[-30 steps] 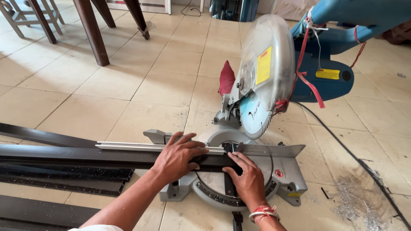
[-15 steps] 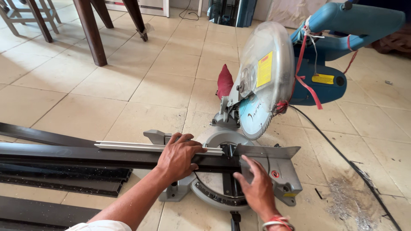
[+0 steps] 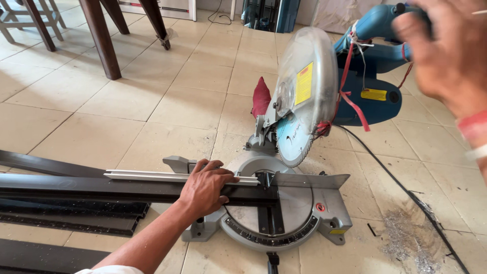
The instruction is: The person sits on the floor and cuts long dark metal profiles with a miter saw. They place each profile against the fence, hold it steady with one hand, pull the saw handle down to cut, then set the cut piece aside and position the next length of profile.
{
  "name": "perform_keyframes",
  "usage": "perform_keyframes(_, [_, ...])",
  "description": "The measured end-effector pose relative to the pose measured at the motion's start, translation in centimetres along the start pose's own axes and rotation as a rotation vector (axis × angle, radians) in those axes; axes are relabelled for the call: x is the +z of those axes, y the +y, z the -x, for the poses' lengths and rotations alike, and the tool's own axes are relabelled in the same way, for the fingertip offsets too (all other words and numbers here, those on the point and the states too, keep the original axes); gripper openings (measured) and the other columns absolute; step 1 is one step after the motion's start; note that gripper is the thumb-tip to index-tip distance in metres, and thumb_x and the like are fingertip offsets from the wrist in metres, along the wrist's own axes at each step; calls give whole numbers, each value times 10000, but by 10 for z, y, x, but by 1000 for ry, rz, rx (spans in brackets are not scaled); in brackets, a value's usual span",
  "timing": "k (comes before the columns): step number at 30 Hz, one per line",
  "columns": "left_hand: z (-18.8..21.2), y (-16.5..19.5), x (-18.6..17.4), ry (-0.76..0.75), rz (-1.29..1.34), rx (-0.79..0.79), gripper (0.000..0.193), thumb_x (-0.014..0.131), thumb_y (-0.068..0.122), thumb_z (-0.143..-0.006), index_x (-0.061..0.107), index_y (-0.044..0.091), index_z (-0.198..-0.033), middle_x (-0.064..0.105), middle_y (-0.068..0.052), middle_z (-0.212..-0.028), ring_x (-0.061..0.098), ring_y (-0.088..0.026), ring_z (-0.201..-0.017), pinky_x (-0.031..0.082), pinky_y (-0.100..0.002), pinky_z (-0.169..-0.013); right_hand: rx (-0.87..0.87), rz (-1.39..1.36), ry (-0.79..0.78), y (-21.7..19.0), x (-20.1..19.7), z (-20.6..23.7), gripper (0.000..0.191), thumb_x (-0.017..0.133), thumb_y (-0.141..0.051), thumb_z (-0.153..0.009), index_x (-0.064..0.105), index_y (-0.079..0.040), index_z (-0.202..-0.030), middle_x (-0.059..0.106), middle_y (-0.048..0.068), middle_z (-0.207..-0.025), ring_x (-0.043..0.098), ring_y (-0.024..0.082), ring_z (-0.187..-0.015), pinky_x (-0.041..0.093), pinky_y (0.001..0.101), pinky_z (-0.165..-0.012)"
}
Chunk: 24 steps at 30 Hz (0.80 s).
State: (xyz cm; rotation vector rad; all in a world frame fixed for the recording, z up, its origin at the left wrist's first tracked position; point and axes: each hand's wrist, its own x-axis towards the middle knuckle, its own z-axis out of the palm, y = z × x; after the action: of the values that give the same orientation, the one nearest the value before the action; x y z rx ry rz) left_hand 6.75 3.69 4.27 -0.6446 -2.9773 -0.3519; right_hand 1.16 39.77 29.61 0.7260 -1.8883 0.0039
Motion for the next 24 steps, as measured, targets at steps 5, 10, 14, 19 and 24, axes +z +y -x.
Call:
perform_keyframes(5, [-7, -2, -1, -24, -11, -28, 626, 847, 204, -729, 672, 274, -1326, 614, 57, -1377, 393, -199, -1410, 199, -444, -1206, 368, -99, -388, 40, 15, -29, 581, 588, -558, -1101, 698, -10, -1261, 661, 252, -921, 659, 310, -876, 505, 440, -802])
perform_keyframes(10, [-4, -3, 0, -40, -59, -45, 574, 860, 227, -732, 684, 262, -1277, 615, 56, -1381, 388, -207, -1421, 209, -437, -1206, 367, -482, -697, 75, 9, -15, 596, 532, -602, -1097, 747, -47, -1076, 719, 142, -865, 720, 235, -795, 564, 405, -822])
perform_keyframes(14, [2, -7, 3, -12, -8, -29, 569, 861, 210, -706, 706, 270, -1250, 637, 62, -1353, 402, -201, -1413, 242, -425, -1181, 341, -279, -939, 81, 16, 24, 683, 543, -686, -924, 812, -74, -1062, 754, 139, -918, 790, 259, -891, 610, 446, -872])
perform_keyframes(19, [5, -15, 12, 44, -17, 7, 556, 850, 177, -675, 728, 246, -1213, 674, 43, -1296, 453, -206, -1367, 268, -418, -1172, 48, -401, -1069, 81, 17, 90, 957, 379, -965, -742, 739, -176, -1149, 775, 28, -917, 773, 186, -875, 596, 381, -781])
perform_keyframes(24, [4, -24, 21, 59, -2, 16, 538, 824, 134, -661, 745, 254, -1180, 690, 41, -1265, 472, -200, -1350, 270, -420, -1178, 124, -198, -1221, 69, 13, 142, 972, 457, -953, -647, 639, -216, -1254, 669, 24, -819, 705, 160, -764, 572, 368, -712])
